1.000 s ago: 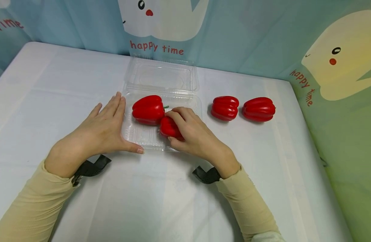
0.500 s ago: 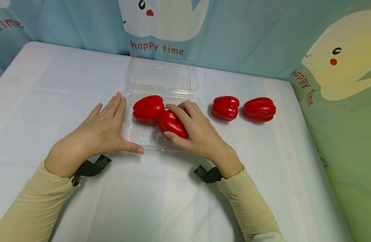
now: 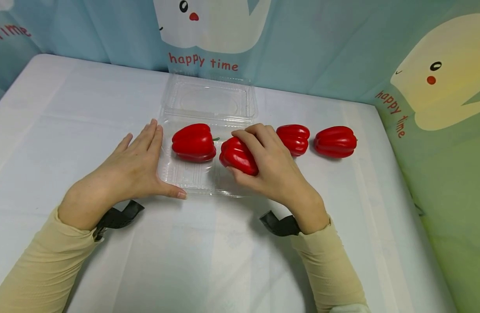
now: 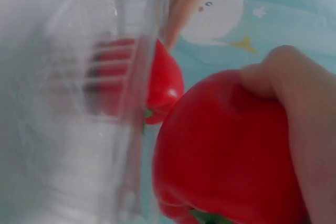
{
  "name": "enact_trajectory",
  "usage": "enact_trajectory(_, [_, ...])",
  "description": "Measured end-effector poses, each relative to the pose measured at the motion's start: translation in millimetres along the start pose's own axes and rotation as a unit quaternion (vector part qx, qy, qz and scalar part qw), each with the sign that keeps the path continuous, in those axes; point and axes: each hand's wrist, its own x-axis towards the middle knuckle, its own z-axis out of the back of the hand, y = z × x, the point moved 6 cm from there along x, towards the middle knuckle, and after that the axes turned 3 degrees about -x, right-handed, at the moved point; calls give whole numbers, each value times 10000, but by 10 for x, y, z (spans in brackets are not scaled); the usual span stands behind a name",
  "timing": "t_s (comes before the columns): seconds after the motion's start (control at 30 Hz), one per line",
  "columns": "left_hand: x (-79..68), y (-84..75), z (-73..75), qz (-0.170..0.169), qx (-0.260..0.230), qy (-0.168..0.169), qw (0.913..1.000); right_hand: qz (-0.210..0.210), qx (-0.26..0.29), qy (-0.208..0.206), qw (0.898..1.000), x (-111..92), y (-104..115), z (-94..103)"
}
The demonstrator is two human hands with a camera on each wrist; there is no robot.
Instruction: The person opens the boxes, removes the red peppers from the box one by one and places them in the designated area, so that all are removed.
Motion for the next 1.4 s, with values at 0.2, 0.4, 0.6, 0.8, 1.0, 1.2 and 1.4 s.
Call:
enact_trajectory(0.2, [2,7,-8,19,-2,30,10000,-240,-58,129,9996,-32,-64,97])
enact_trajectory(0.4, [3,2,-5,-12,23,-3,10000,-482,-17,224,9986,-80,-149,196])
enact_trajectory(0.6, [6,-3,-1,7,30,8,10000,-965,-3,456,9943,-147,-274,275])
enact_trajectory(0.8, [8,-6,-1,22,44,23,10000,-1448,27,696,9870,-218,-409,341])
enact_trajectory(1.0, [4,-3,-3,28,43,28,10000,-1822,67,864,9794,-278,-512,385])
enact_trajectory(1.2, [1,-1,-6,31,39,30,10000,-2109,73,1122,9710,-325,-578,380])
enact_trajectory(1.4, [11,-1,-7,27,47,26,10000,-2355,57,1576,9590,-372,-616,344])
